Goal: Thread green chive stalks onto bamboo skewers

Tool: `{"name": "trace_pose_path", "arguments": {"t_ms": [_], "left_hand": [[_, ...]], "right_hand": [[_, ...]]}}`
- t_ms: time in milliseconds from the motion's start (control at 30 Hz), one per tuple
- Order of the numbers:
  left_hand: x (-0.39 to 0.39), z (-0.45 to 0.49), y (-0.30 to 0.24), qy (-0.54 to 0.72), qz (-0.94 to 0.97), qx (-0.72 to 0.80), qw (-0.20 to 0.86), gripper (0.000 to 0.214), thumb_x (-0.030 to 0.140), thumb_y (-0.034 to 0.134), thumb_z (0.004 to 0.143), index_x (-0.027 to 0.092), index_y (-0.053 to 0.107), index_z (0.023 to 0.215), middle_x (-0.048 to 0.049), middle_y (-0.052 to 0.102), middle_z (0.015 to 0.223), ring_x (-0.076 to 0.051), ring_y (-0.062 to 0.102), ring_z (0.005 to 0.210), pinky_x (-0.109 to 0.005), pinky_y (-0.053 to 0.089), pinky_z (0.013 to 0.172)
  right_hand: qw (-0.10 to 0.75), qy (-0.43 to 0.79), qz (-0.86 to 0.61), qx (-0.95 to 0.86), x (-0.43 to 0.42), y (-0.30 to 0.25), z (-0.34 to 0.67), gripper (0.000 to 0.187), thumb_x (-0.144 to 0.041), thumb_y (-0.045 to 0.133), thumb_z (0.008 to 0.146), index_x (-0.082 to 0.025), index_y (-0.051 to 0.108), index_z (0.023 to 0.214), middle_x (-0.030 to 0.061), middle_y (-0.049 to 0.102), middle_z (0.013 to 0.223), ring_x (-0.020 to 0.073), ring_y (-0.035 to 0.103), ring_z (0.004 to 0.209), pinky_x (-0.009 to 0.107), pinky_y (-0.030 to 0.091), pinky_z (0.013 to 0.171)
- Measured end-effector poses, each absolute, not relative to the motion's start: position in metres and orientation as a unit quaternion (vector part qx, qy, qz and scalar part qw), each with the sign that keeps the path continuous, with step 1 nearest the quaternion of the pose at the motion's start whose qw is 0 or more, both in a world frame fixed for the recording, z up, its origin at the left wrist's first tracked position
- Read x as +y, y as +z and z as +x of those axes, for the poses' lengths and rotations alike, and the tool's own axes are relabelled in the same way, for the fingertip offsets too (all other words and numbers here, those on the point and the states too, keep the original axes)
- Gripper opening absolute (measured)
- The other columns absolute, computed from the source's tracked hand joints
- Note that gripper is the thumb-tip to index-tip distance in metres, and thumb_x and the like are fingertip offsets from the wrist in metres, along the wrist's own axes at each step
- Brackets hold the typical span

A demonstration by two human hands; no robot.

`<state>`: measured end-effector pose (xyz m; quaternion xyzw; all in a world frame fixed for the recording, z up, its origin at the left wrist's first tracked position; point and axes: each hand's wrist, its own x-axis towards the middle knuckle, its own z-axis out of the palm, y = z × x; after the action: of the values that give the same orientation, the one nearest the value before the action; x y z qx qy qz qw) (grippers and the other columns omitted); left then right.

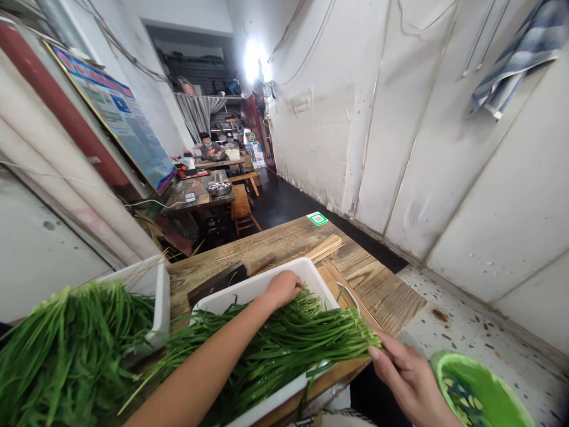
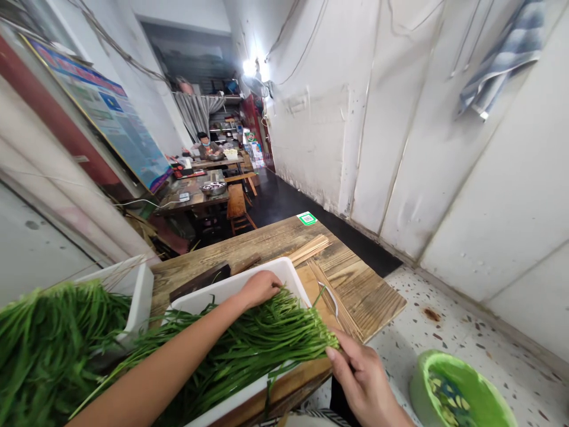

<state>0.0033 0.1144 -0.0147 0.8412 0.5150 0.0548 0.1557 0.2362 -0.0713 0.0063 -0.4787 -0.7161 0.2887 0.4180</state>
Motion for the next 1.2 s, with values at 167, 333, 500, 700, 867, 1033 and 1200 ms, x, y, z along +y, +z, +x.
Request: {"name": "trace_pose_path", "arguments": {"t_ms": [167, 333, 500, 700, 867, 1033, 1200], "left_hand": [[0.108, 0.002, -0.007, 0.156, 0.849, 0.492, 0.114, 0.027, 0.021, 0.051, 0.078, 0.022, 0.073, 0.093, -0.0049, 0.071, 0.101, -0.02, 0.062, 0.098, -0.028, 0.043, 0.089], [0.088, 0.013, 0.021, 0.286, 0.784, 0.5, 0.231, 0.022, 0.026, 0.057, 0.077, 0.02, 0.074, 0.089, -0.003, 0.074, 0.092, -0.019, 0.067, 0.084, -0.028, 0.049, 0.08], [0.056, 0.032, 0.058, 0.322, 0.719, 0.485, 0.38, 0.027, 0.03, 0.065, 0.072, 0.018, 0.073, 0.094, -0.0038, 0.073, 0.095, -0.02, 0.067, 0.087, -0.029, 0.05, 0.081], [0.04, 0.044, 0.067, 0.331, 0.703, 0.471, 0.417, 0.023, 0.029, 0.065, 0.072, 0.018, 0.074, 0.09, -0.0027, 0.074, 0.091, -0.02, 0.067, 0.088, -0.028, 0.051, 0.08], [0.041, 0.046, 0.065, 0.337, 0.68, 0.488, 0.431, 0.023, 0.027, 0.067, 0.071, 0.018, 0.074, 0.09, -0.0027, 0.073, 0.094, -0.02, 0.066, 0.09, -0.028, 0.051, 0.083], [0.041, 0.046, 0.064, 0.342, 0.678, 0.485, 0.435, 0.022, 0.028, 0.067, 0.07, 0.018, 0.074, 0.089, -0.0028, 0.074, 0.093, -0.02, 0.067, 0.089, -0.029, 0.051, 0.083], [0.041, 0.047, 0.063, 0.35, 0.673, 0.49, 0.429, 0.02, 0.028, 0.068, 0.068, 0.019, 0.074, 0.085, -0.0024, 0.074, 0.09, -0.021, 0.067, 0.087, -0.031, 0.052, 0.081]], "right_hand": [[0.423, 0.306, -0.488, -0.7, -0.07, 0.005, 0.237, 0.023, -0.031, 0.042, 0.093, -0.019, 0.06, 0.103, -0.0023, 0.046, 0.06, 0.0119, 0.039, 0.049, 0.019, 0.036, 0.046], [0.428, 0.347, -0.479, -0.683, -0.06, 0.012, 0.232, 0.02, -0.032, 0.042, 0.094, -0.018, 0.057, 0.093, -0.004, 0.042, 0.058, 0.0106, 0.039, 0.049, 0.018, 0.036, 0.047], [0.452, 0.365, -0.471, -0.664, -0.053, 0.023, 0.226, 0.023, -0.034, 0.043, 0.093, -0.018, 0.054, 0.081, -0.0014, 0.051, 0.067, 0.0117, 0.047, 0.06, 0.019, 0.04, 0.057], [0.455, 0.367, -0.476, -0.657, -0.052, 0.026, 0.224, 0.027, -0.037, 0.043, 0.093, -0.016, 0.057, 0.084, -0.0005, 0.048, 0.068, 0.0122, 0.045, 0.062, 0.019, 0.038, 0.054], [0.455, 0.369, -0.475, -0.656, -0.053, 0.023, 0.225, 0.026, -0.036, 0.043, 0.093, -0.017, 0.055, 0.081, -0.0033, 0.039, 0.064, 0.0102, 0.038, 0.057, 0.019, 0.034, 0.05], [0.453, 0.358, -0.48, -0.66, -0.053, 0.021, 0.225, 0.027, -0.036, 0.041, 0.094, -0.017, 0.052, 0.079, -0.0027, 0.04, 0.065, 0.0109, 0.04, 0.059, 0.019, 0.035, 0.052], [0.452, 0.362, -0.481, -0.658, -0.053, 0.022, 0.224, 0.028, -0.037, 0.04, 0.094, -0.017, 0.051, 0.078, -0.0021, 0.039, 0.064, 0.0108, 0.038, 0.057, 0.019, 0.032, 0.047]]}}
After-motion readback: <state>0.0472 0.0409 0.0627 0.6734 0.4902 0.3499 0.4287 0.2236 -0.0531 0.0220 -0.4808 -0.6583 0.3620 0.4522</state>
